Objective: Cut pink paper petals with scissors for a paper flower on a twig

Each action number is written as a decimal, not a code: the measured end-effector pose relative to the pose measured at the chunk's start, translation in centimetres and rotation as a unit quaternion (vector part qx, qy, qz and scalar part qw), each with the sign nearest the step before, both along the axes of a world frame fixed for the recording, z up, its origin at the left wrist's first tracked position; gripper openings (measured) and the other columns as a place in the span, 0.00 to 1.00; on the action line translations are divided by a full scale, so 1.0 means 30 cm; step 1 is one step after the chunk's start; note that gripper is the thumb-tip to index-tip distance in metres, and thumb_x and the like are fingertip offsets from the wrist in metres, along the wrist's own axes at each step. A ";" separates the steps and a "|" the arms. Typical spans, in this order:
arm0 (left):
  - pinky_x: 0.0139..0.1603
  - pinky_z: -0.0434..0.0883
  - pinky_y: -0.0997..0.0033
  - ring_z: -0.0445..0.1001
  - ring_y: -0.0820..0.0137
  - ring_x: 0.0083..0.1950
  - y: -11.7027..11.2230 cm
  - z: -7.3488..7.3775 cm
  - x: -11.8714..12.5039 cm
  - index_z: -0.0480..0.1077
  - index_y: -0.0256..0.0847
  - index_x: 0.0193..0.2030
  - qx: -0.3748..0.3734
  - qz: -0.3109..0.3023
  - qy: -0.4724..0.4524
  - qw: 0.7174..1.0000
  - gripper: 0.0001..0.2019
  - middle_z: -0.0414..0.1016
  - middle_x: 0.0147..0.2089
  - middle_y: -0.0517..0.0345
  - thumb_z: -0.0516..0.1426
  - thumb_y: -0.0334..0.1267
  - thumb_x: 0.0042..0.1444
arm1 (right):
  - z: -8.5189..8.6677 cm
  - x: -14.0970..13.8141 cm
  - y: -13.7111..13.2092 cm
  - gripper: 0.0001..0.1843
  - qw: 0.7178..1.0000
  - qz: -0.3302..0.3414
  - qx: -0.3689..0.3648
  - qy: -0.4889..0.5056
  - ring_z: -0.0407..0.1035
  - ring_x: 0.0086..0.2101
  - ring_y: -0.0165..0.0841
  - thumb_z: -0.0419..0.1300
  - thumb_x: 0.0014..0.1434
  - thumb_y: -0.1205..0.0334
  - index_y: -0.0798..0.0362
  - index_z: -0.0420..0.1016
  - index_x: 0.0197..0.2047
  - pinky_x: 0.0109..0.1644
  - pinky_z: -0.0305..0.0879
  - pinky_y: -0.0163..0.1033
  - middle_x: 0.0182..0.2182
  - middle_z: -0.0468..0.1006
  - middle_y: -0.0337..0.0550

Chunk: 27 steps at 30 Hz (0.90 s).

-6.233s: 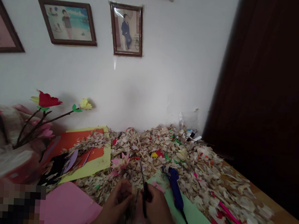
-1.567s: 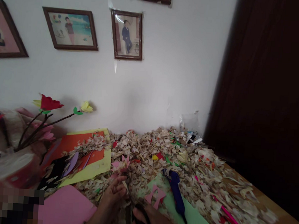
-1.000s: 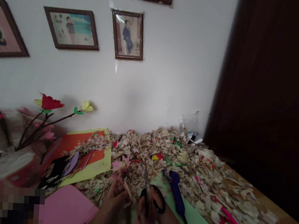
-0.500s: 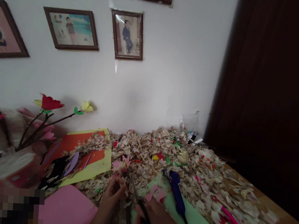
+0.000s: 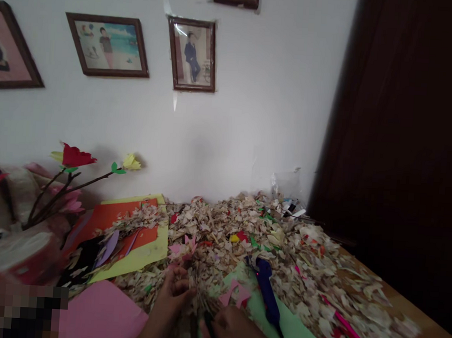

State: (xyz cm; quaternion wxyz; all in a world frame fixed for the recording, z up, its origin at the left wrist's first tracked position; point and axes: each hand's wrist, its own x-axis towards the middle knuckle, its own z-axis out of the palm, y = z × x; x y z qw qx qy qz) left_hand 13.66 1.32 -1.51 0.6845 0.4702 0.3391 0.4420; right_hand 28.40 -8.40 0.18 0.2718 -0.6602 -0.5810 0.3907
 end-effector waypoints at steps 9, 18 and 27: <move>0.19 0.55 0.80 0.61 0.78 0.17 0.029 -0.031 0.004 0.58 0.43 0.30 -0.006 -0.002 -0.003 1.000 0.22 0.64 0.17 0.71 0.66 0.43 0.32 | 0.020 -0.008 0.057 0.18 0.994 0.035 -0.015 0.099 0.45 0.18 0.23 0.49 0.50 0.52 0.52 0.55 0.15 0.19 0.43 0.31 0.14 0.52 0.31; 0.24 0.58 0.79 0.60 0.77 0.23 0.024 -0.013 -0.004 0.66 0.39 0.28 0.047 0.013 0.008 0.999 0.11 0.63 0.22 0.67 0.61 0.42 0.43 | 0.011 0.014 0.045 0.19 0.994 -0.022 0.013 0.110 0.56 0.22 0.28 0.45 0.53 0.46 0.52 0.59 0.22 0.26 0.54 0.34 0.19 0.61 0.35; 0.31 0.63 0.74 0.67 0.70 0.31 0.004 -0.009 -0.018 0.62 0.45 0.30 -0.019 0.044 -0.071 0.996 0.10 0.68 0.30 0.65 0.59 0.42 0.43 | -0.077 0.055 0.017 0.20 0.996 0.058 0.046 -0.041 0.63 0.23 0.29 0.45 0.57 0.47 0.50 0.70 0.29 0.27 0.59 0.34 0.24 0.72 0.40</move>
